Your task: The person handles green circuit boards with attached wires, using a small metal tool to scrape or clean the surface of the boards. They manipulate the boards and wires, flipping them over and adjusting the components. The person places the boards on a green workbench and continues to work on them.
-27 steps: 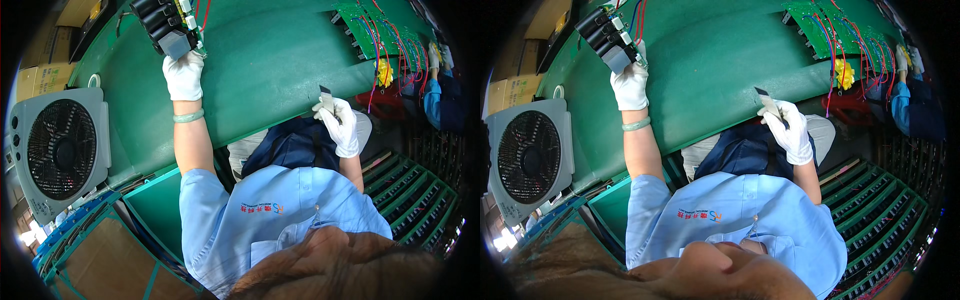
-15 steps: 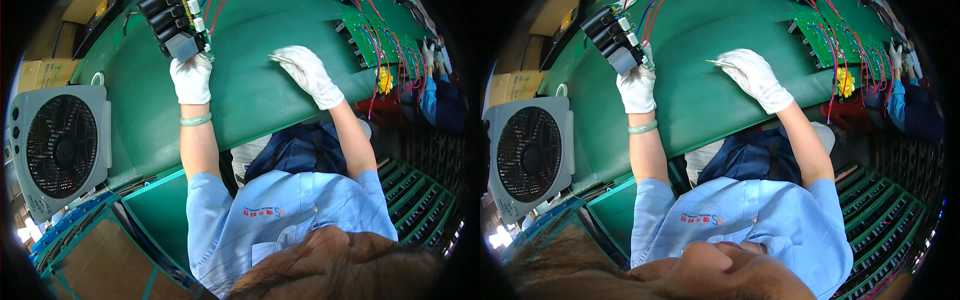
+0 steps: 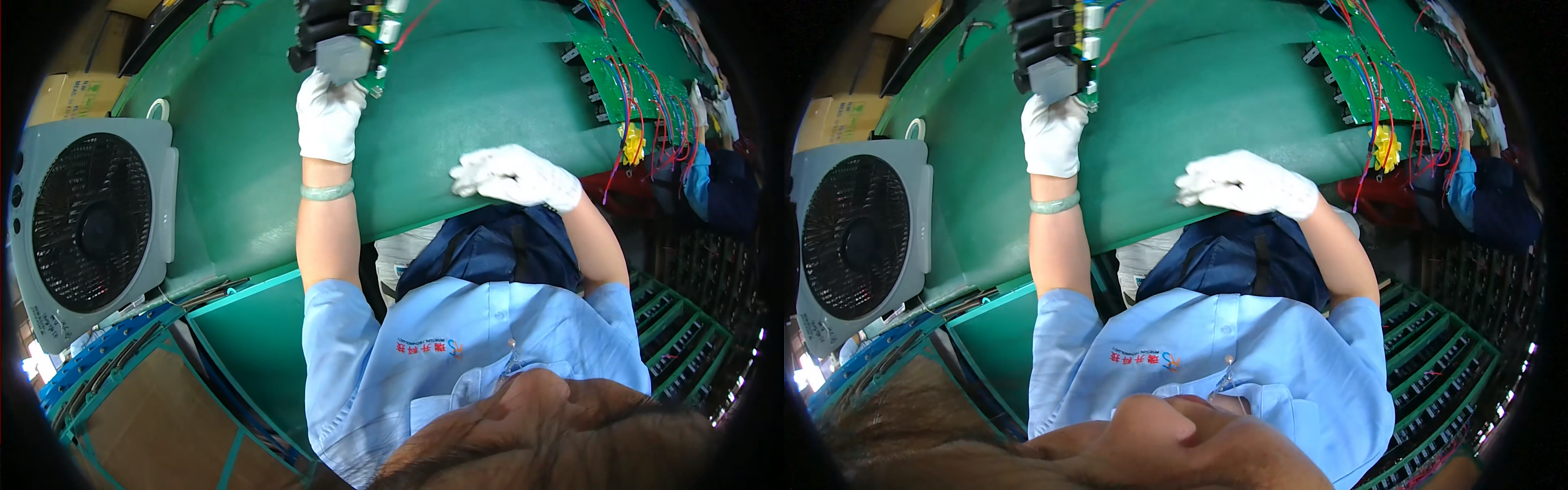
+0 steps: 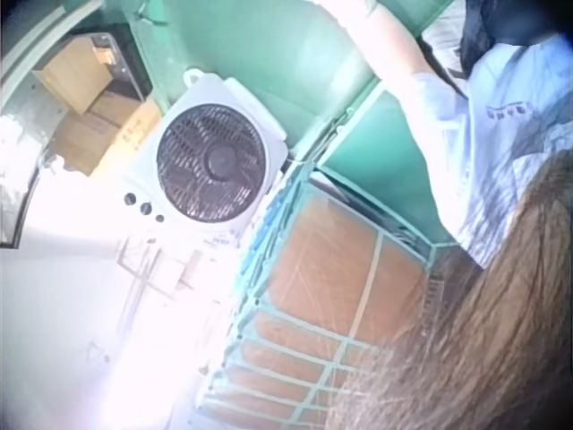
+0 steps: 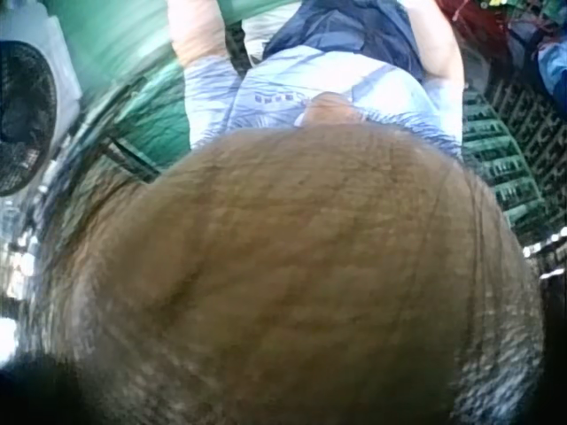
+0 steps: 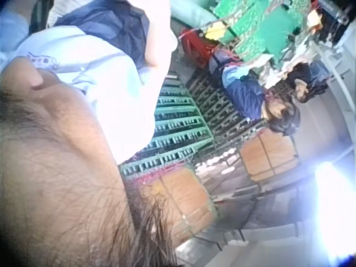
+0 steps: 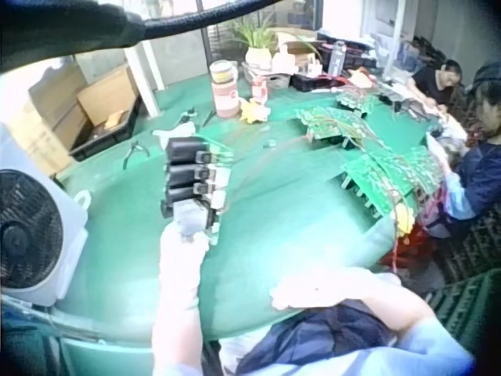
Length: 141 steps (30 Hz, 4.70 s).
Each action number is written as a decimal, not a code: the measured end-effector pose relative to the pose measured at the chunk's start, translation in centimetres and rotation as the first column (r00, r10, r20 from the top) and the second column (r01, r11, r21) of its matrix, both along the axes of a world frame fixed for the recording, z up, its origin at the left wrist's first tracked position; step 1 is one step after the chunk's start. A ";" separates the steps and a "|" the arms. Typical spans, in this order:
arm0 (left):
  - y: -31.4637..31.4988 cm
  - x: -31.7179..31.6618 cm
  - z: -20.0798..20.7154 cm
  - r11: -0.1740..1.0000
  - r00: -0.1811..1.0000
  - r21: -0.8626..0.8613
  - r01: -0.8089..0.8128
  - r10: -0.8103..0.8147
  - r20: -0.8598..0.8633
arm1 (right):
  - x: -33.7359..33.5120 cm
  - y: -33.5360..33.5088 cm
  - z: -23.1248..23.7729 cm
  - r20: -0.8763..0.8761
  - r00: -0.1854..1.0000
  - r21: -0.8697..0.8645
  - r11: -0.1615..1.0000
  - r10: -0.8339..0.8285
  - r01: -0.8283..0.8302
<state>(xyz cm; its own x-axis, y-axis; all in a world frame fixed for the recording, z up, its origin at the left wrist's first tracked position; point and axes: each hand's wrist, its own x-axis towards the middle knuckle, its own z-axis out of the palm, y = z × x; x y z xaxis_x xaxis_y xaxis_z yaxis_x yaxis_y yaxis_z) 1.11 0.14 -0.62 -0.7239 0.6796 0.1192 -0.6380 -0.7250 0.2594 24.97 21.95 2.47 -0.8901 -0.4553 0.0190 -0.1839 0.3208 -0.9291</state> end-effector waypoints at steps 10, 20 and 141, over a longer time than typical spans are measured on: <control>4.8 7.4 2.9 0.795 0.965 -0.602 0.069 -0.206 -0.162 | 12.6 2.1 0.7 0.001 0.938 0.057 0.936 -0.347 0.346; 5.8 7.7 2.7 0.532 0.874 -0.845 0.045 -0.430 -0.225 | 13.5 -1.2 -0.3 0.227 0.583 -0.436 0.454 -0.780 0.777; 5.8 10.1 3.5 0.524 0.680 -0.798 -0.297 -0.471 -0.563 | 13.9 -2.9 1.8 -0.227 0.230 0.151 0.200 -0.946 0.968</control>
